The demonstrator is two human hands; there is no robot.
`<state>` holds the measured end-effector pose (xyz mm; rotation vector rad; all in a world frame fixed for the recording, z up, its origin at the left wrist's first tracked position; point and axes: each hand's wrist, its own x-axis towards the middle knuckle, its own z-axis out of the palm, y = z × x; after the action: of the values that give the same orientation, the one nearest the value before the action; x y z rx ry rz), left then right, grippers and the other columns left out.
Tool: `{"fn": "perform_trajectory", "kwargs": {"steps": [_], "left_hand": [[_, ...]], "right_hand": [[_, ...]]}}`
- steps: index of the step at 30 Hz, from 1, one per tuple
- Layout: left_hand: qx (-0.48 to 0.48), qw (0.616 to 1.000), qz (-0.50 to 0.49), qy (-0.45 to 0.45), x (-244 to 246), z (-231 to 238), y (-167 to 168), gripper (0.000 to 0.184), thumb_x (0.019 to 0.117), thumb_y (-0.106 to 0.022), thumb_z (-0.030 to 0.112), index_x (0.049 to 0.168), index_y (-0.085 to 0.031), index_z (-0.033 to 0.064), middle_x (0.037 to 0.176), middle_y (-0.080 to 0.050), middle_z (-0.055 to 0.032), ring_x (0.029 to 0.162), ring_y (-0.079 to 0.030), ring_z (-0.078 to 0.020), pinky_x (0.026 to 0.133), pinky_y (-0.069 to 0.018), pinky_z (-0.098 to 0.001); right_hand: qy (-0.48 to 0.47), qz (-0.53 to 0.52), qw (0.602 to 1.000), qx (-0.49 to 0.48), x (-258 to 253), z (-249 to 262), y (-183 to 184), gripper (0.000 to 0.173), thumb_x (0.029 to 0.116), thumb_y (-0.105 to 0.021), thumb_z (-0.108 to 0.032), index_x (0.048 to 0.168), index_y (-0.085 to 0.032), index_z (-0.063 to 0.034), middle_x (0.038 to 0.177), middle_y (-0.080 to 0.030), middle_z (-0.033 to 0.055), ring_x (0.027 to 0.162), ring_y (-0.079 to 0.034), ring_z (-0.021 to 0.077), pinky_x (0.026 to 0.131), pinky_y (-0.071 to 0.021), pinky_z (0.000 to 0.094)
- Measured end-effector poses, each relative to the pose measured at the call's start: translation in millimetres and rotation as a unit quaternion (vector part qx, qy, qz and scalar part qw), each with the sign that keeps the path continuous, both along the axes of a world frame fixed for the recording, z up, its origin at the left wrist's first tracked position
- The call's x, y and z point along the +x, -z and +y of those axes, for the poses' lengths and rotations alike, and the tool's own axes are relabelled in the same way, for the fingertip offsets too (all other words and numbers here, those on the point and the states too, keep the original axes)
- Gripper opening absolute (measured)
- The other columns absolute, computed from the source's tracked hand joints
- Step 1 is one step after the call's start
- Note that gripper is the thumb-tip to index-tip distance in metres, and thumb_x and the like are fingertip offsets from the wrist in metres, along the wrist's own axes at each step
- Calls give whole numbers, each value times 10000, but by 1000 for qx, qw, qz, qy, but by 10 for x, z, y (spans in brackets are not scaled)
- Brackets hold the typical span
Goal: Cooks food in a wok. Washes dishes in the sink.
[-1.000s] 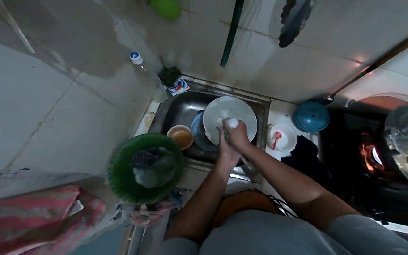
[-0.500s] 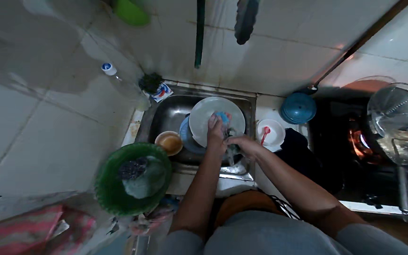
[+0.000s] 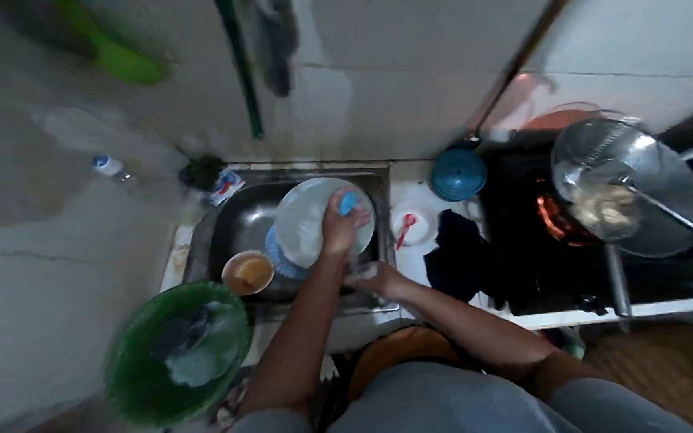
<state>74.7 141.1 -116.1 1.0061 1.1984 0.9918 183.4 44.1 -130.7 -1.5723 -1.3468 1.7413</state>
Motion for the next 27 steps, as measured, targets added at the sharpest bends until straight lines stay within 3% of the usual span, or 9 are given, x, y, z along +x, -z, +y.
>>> {"fn": "perform_trajectory", "kwargs": {"steps": [3, 5, 9, 13, 16, 19, 21, 23, 27], "left_hand": [[-7, 985, 113, 127, 422, 171, -39, 381, 1118, -354, 163, 1451, -466, 16, 1314, -594, -241, 1004, -701, -297, 874, -594, -457], [-4, 947, 235, 218, 693, 188, -66, 403, 1133, -316, 214, 1427, -492, 2, 1235, -626, -271, 956, -688, -366, 844, -572, -535], [65, 834, 428, 341, 1111, 122, -80, 378, 1087, -484, 200, 1384, -510, -33, 1261, -601, -334, 1171, -593, -520, 963, -465, -680], [104, 778, 477, 395, 1354, 195, 105, 579, 1006, -648, 211, 1477, -422, -38, 1421, -500, -326, 1270, -538, -507, 1028, -449, -662], [150, 773, 479, 387, 1385, 216, -62, 572, 1001, -657, 269, 1476, -473, 8, 1437, -508, -290, 1261, -559, -479, 1017, -467, -651], [159, 813, 442, 343, 1046, 390, -427, 506, 1041, -592, 337, 1455, -530, 52, 1424, -550, -255, 1317, -529, -445, 1074, -410, -653], [146, 836, 454, 272, 580, 684, -427, 479, 1059, -545, 360, 1447, -543, 80, 1382, -598, -211, 1302, -556, -401, 1079, -423, -628], [95, 840, 487, 218, 37, 943, -269, 459, 1083, -487, 337, 1426, -552, 39, 1385, -596, -224, 1319, -546, -405, 1097, -411, -620], [-41, 791, 564, 232, -640, 1015, 271, 488, 1081, -468, 322, 1235, -614, -117, 1298, -585, -356, 1268, -542, -509, 1033, -408, -698]], "right_hand": [[54, 19, 997, -52, 201, -96, 21, 482, 1029, -618, -387, 1260, -621, 36, 1189, -657, 182, 1070, -628, 203, 980, -499, 418], [90, 60, 993, -54, 309, -128, 75, 457, 1048, -591, -339, 1307, -598, 38, 1238, -647, 192, 1119, -623, 210, 1007, -495, 419], [95, 88, 991, -32, 459, -181, 125, 322, 1032, -606, -236, 1212, -650, 27, 1129, -679, 146, 1018, -641, 172, 933, -528, 392], [91, 124, 985, -81, 587, -227, 58, 307, 1049, -568, -269, 1222, -637, -25, 1029, -665, 88, 879, -631, 137, 771, -544, 347], [87, 111, 982, -126, 663, -235, -2, 355, 1065, -538, -351, 1262, -622, -68, 980, -661, 76, 769, -625, 128, 629, -522, 307], [57, 96, 985, -133, 692, -253, -110, 385, 1085, -500, -346, 1307, -588, -44, 1007, -662, 71, 796, -626, 119, 674, -536, 303], [36, 68, 984, -158, 684, -241, -59, 366, 1065, -535, -339, 1297, -565, -58, 952, -668, 73, 728, -638, 136, 612, -541, 300], [12, 49, 984, -170, 670, -225, 0, 341, 1041, -573, -280, 1293, -553, -51, 928, -677, 88, 698, -653, 156, 587, -550, 304], [-29, 19, 983, -181, 591, -204, 73, 333, 1050, -564, -254, 1306, -540, -42, 919, -659, 92, 686, -637, 153, 578, -535, 295]]}}
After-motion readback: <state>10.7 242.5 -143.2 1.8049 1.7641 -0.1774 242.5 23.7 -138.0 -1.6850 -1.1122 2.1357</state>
